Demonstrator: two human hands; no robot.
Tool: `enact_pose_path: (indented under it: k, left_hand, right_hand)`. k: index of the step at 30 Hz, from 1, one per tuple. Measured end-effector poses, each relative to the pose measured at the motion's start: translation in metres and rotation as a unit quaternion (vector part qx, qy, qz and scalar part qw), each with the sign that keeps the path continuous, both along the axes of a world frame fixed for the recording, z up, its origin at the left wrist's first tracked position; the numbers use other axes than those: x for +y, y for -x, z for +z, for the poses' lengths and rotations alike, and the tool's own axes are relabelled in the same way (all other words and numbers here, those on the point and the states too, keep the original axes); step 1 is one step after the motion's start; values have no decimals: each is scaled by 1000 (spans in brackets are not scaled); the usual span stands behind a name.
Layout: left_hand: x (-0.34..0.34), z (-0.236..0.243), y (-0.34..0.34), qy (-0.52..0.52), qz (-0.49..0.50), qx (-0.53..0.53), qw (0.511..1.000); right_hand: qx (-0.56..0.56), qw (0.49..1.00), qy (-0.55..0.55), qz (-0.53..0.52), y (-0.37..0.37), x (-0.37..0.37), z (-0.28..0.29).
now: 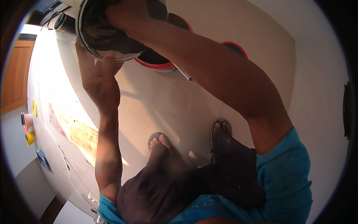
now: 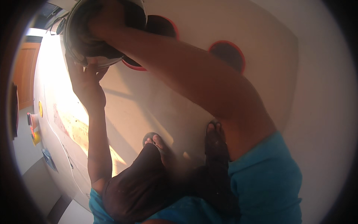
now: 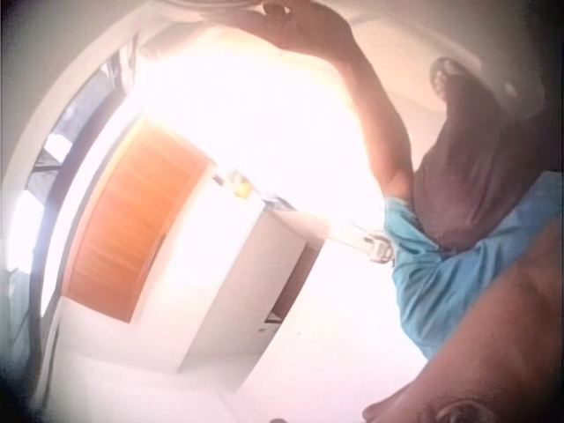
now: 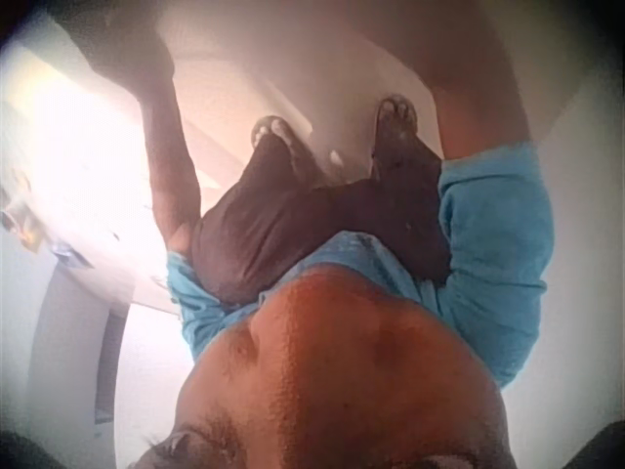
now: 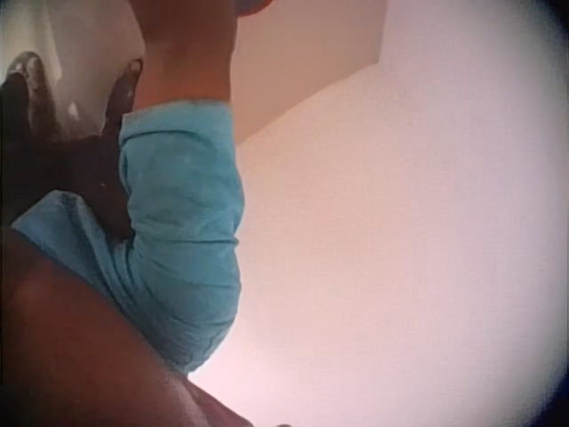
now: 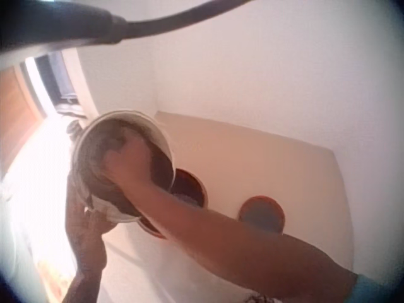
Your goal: The person pours paint from a can into a bucket, then uses a paintbrush to stir the contents. They scrape excess paint from the brush onto a PVC pipe and continue mixing. Finally, they move the bucket and pick up a paint roller.
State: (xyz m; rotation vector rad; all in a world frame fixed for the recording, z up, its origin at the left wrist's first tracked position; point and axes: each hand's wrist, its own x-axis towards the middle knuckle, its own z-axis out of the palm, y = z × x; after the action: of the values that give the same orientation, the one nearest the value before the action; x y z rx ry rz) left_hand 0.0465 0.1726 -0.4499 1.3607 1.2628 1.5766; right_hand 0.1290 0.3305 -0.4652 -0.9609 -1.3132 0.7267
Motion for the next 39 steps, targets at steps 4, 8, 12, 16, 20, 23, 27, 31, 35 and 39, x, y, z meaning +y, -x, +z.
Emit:
enact_pose_path:
  k: [4,8,12,16,20,23,27,31,35,39]
  left_hand:
    - [4,2,6,28,20,41,999]
    - [5,6,11,37,48,100,993]
    - [15,-4,18,6,26,113,993]
    - [13,-5,28,13,40,119,992]
    - [14,-2,23,19,44,139,989]
    - [16,-6,27,27,37,156,987]
    - [14,1,33,30,37,194,980]
    - [21,6,17,45,2,188,981]
    - [19,8,19,53,16,225,973]
    - [20,9,21,72,14,225,972]
  right_hand:
    - [-68,994,-90,-3,-3,15,-14]
    - [-138,978,-129,89,-19,13,-5]
    - [-423,869,-244,75,-19,19,-8]
    - [-496,831,-165,191,-22,-2,6]
    - [-520,819,-121,211,-41,-11,3]
    - [-533,808,-98,233,-63,-13,1]
    - [-525,810,-132,225,-78,-25,10]
    - [-465,852,-214,104,-93,-13,26]
    - [-482,846,-187,130,-73,-9,3]
    - [-511,828,-120,196,-77,-17,-21]
